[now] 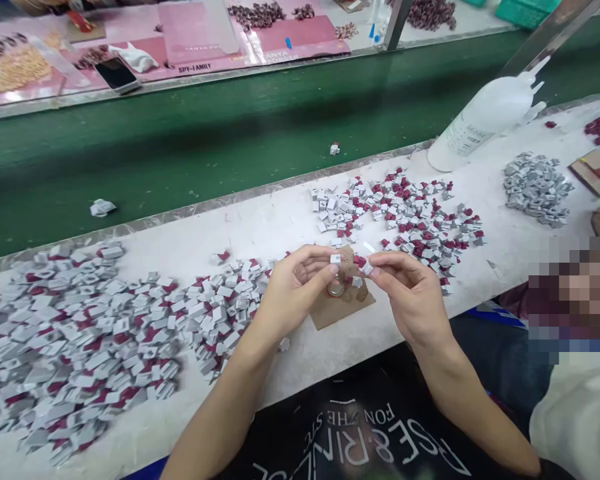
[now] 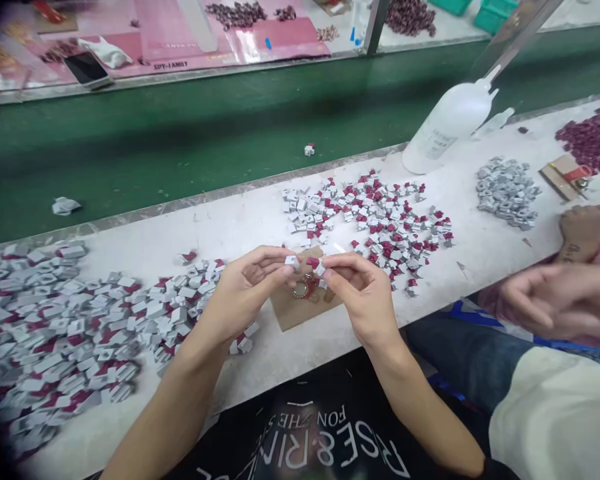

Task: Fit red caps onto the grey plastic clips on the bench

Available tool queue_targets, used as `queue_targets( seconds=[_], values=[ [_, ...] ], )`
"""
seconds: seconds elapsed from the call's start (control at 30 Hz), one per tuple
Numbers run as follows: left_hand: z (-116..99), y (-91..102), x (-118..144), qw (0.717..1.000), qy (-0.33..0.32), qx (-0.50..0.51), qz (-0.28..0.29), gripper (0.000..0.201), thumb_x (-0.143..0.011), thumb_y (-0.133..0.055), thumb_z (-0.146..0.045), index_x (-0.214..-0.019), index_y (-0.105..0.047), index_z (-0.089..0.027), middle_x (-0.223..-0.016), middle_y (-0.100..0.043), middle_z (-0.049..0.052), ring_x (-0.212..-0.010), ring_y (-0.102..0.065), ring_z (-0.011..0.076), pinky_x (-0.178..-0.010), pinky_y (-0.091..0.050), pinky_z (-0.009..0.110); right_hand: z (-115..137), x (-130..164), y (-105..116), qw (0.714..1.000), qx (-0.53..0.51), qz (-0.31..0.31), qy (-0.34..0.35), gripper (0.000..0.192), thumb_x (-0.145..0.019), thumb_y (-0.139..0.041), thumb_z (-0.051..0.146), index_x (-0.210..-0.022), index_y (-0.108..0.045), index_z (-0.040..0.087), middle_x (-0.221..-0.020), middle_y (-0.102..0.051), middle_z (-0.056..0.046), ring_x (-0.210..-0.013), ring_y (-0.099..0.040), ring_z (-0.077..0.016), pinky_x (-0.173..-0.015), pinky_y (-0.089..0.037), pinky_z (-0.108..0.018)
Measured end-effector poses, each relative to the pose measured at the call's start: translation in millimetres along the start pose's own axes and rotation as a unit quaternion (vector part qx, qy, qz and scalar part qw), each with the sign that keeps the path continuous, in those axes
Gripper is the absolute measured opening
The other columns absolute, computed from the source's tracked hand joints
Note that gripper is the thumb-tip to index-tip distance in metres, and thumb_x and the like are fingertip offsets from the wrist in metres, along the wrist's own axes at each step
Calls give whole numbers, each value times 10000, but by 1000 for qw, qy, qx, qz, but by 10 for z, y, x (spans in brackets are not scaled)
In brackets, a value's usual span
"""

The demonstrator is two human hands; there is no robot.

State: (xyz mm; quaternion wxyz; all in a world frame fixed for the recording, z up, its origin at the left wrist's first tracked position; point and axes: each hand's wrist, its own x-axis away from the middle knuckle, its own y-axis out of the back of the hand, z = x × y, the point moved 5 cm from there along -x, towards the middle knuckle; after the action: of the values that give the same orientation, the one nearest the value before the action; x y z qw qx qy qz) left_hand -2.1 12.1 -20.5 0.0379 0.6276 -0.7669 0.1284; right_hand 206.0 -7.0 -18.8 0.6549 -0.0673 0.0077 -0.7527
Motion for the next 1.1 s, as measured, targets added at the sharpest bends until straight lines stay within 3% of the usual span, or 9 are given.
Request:
queue_targets(
  seconds=[0.17,0.3,0.53,0.8,0.93,1.1],
  values=[
    [-13,-115,-8,999,7,37,23,203,-1003,-854,-294,-1178,-811,-199,-1142,-894,88,-991,-870,226,-929,-740,366,-15,-39,-12,1000,-19,5,-16,131,-866,-1018,360,-943,-922,314,-1003,-888,-28,-940,-845,-226,-792,-692,-331],
    [5,-139,-17,999,10,43,32,198,-1012,-846,-293,-1185,-819,-199,-1112,-892,84,-995,-873,236,-934,-744,381,-44,-36,-9,1000,-21,17,-16,88,-901,-987,321,-964,-926,325,-1021,-891,-29,-919,-850,-226,-709,-685,-311],
    [10,-141,-34,999,8,33,32,185,-1003,-838,-287,-1167,-818,-205,-1188,-891,89,-1022,-871,229,-970,-739,386,-18,-41,-26,1000,-7,30,3,142,-932,-915,203,-975,-928,337,-1030,-893,-12,-965,-866,-208,-822,-718,-302],
    [-65,-164,-3,999,-23,-28,31,121,-1012,-812,-247,-1127,-843,-226,-1095,-883,61,-1018,-870,236,-922,-737,372,52,-32,-59,996,44,73,-13,79,-935,-910,251,-1004,-922,287,-993,-906,-38,-917,-886,-223,-820,-737,-322],
    [-144,-113,-22,995,-40,-84,42,114,-1038,-784,-261,-1138,-835,-240,-1116,-872,58,-1010,-859,231,-935,-724,384,85,-91,-110,993,54,103,-31,64,-967,-890,306,-1013,-905,265,-985,-909,-64,-902,-889,-244,-782,-738,-339],
    [-220,90,-189,988,-56,-135,42,137,-1036,-762,-299,-1144,-808,-228,-1153,-867,83,-1070,-843,251,-1028,-690,441,70,-365,-269,987,82,133,-33,142,-912,-899,344,-1010,-887,243,-970,-900,-81,-921,-883,-270,-789,-739,-374]
  ],
)
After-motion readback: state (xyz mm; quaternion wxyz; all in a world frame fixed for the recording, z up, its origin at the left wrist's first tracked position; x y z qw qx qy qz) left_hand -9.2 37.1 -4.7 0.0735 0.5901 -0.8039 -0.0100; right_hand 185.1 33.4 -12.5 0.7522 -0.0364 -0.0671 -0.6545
